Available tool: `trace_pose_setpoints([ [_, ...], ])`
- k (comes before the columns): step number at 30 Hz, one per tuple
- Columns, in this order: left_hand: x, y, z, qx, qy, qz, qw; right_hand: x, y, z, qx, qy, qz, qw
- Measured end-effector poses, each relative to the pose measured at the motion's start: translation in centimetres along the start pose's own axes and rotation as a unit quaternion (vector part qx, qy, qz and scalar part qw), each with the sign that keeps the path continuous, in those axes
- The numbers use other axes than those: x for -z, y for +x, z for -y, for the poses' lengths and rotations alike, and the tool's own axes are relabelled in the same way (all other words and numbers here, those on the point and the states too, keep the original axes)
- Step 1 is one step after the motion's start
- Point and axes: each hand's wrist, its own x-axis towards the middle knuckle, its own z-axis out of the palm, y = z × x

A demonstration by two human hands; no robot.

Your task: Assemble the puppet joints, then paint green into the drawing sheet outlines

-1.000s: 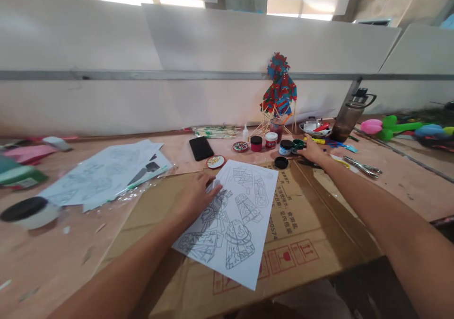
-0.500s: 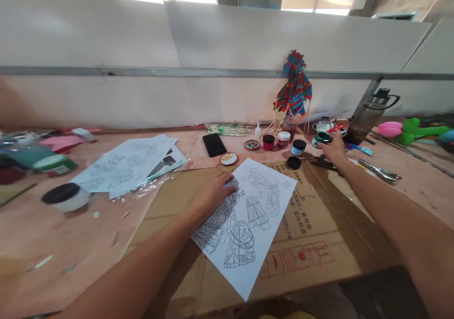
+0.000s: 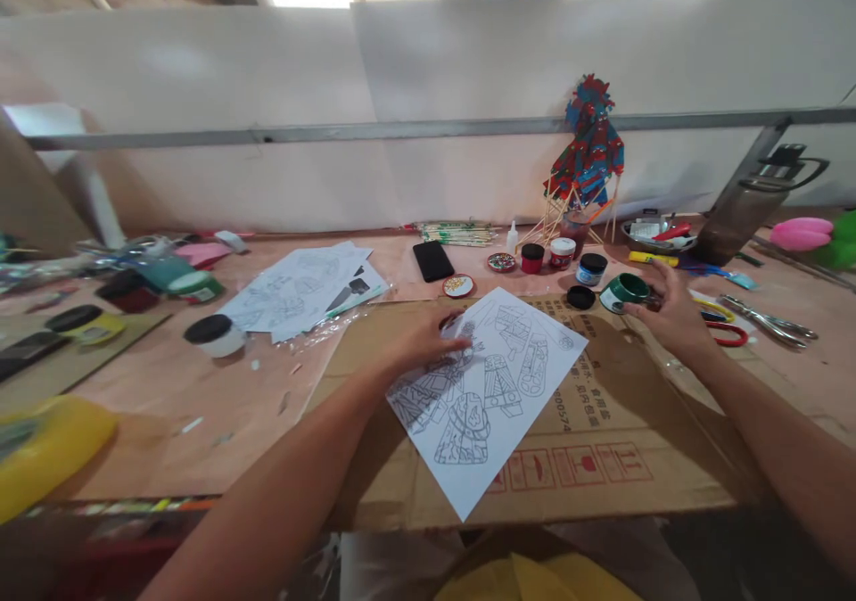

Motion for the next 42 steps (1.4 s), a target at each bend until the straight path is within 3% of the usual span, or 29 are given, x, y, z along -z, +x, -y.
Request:
trace_pose_setpoints([
  [5, -1.1, -0.9, -0.1, -0.039, 0.154, 0.078, 0.984, -0.2, -0.9, 1.7, -0.012, 0.032, 0.016, 0.999],
  [9, -2.1, -1.4, -0.8, -0.014, 0.217, 0.053, 0.975, -0.1, -1.2, 1.8, -0.013, -0.010, 0.019, 1.000],
  [19, -2.7, -2.5, -4.7, 0.022, 0.269, 0.005, 0.963, -1.0, -1.9, 2.3, -0.025, -0.028, 0.043, 0.998],
  [25, -3.0, -2.1, -3.7, 0.023, 0.228, -0.015, 0.973, -1.0, -2.1, 3.2, -0.022, -0.030, 0.055, 0.998],
  [27, -3.3, -1.9, -2.8, 0.017, 0.220, 0.006, 0.975, -0.9, -2.1, 3.4, -0.027, -0.030, 0.053, 0.998],
  [33, -3.3, -1.6, -1.1, -0.085, 0.189, 0.100, 0.973, -1.1, -2.2, 3.3, -0.018, -0.013, 0.050, 0.999],
  [38, -2.9, -1.4, -1.5, -0.096, 0.188, 0.121, 0.970, -1.1, -2.2, 2.5, -0.014, -0.008, 0.039, 0.999],
  [42, -2.9, -1.6, -1.6, -0.080, 0.207, 0.106, 0.969, -1.2, -2.2, 2.2, -0.005, -0.024, 0.046, 0.999],
])
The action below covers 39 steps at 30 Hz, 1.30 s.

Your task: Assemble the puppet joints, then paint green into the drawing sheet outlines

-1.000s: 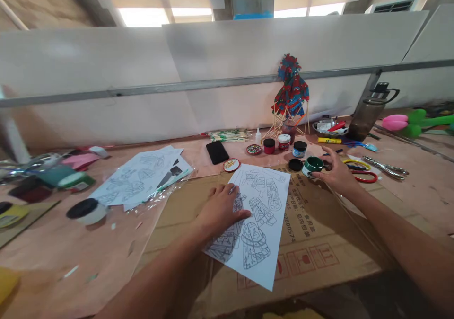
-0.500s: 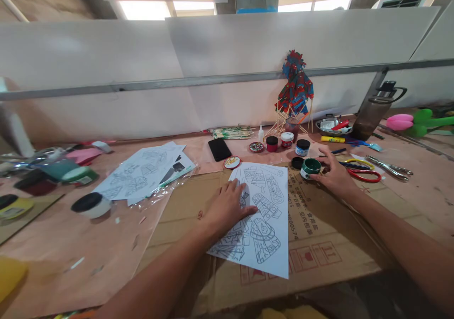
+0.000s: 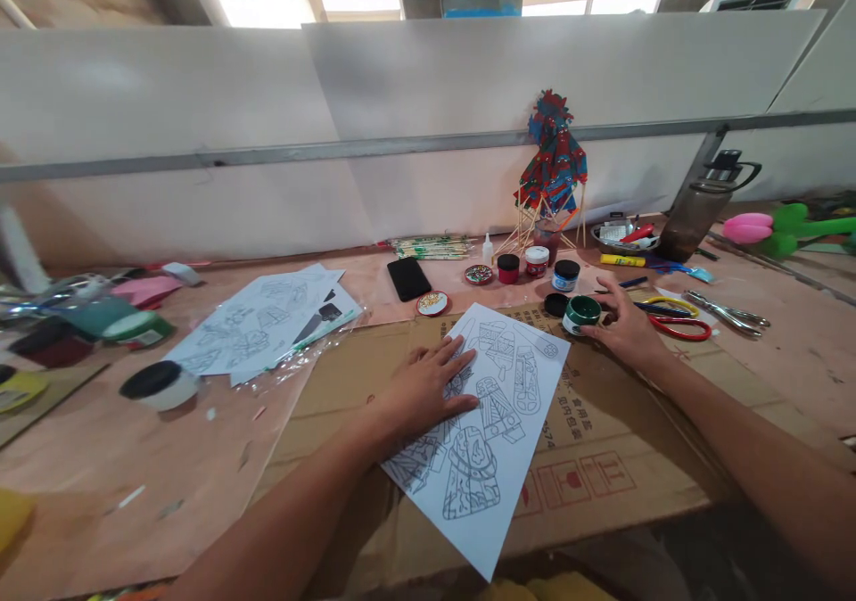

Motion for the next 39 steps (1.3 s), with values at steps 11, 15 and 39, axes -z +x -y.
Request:
trace_pose_setpoints([
  [11, 1.9, -0.7, -2.8, 0.075, 0.065, -0.027, 0.995, -1.4, 0.4, 1.8, 0.024, 0.015, -0.028, 0.999],
  [15, 2.6, -1.1, -4.1, 0.101, 0.080, -0.016, 0.992, -2.4, 1.1, 3.2, 0.026, 0.013, -0.029, 0.999],
  [39, -0.6, 0.7, -0.6, 0.015, -0.013, -0.024, 1.000, -9.3, 9.8, 5.3, -0.045, -0.198, 0.039, 0.978],
])
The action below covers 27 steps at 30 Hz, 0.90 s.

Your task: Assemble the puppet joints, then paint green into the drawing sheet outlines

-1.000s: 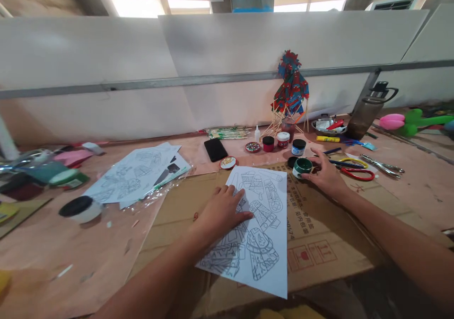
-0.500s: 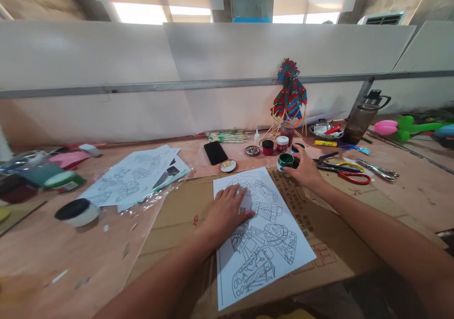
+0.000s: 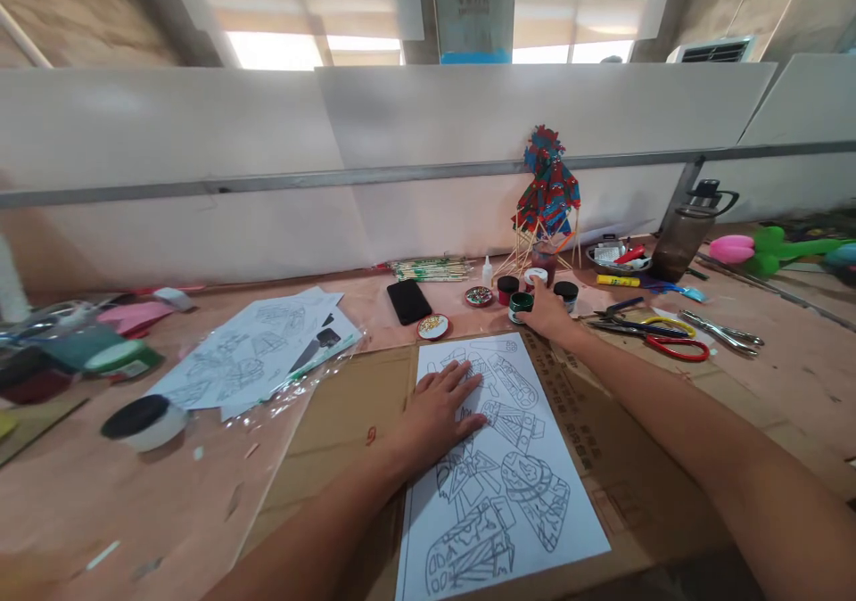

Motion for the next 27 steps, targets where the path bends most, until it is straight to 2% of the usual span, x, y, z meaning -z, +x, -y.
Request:
trace_pose_setpoints([
  [4, 0.0, 0.0, 0.0, 0.004, 0.006, 0.003, 1.000, -0.9, 0.0, 0.1, 0.006, 0.005, -0.001, 1.000],
  [7, -0.1, 0.0, 0.1, 0.000, 0.010, -0.012, 1.000, -0.8, -0.4, -0.3, 0.011, 0.011, -0.004, 1.000],
  [10, -0.5, 0.2, 0.4, -0.003, 0.009, -0.022, 1.000, 0.6, -1.1, -1.8, 0.047, 0.053, -0.042, 0.997],
  [13, -1.1, 0.4, 0.8, 0.000, 0.001, -0.043, 0.999, 3.1, -1.8, -4.8, 0.084, 0.146, -0.120, 0.978],
  [17, -1.6, 0.5, 1.3, 0.004, 0.001, -0.082, 0.997, 6.4, -2.7, -10.5, -0.013, 0.188, -0.207, 0.960],
  [22, -1.2, 0.4, 1.6, -0.036, -0.005, -0.049, 0.998, 9.1, -4.0, -17.2, -0.135, 0.189, -0.267, 0.935],
  [25, -0.9, 0.4, 1.5, -0.038, -0.013, -0.031, 0.999, 9.8, -4.2, -19.1, -0.160, 0.179, -0.264, 0.934],
  [27, -0.9, 0.5, 1.5, -0.035, -0.018, -0.035, 0.999, 9.8, -3.5, -19.2, -0.152, 0.175, -0.253, 0.939],
])
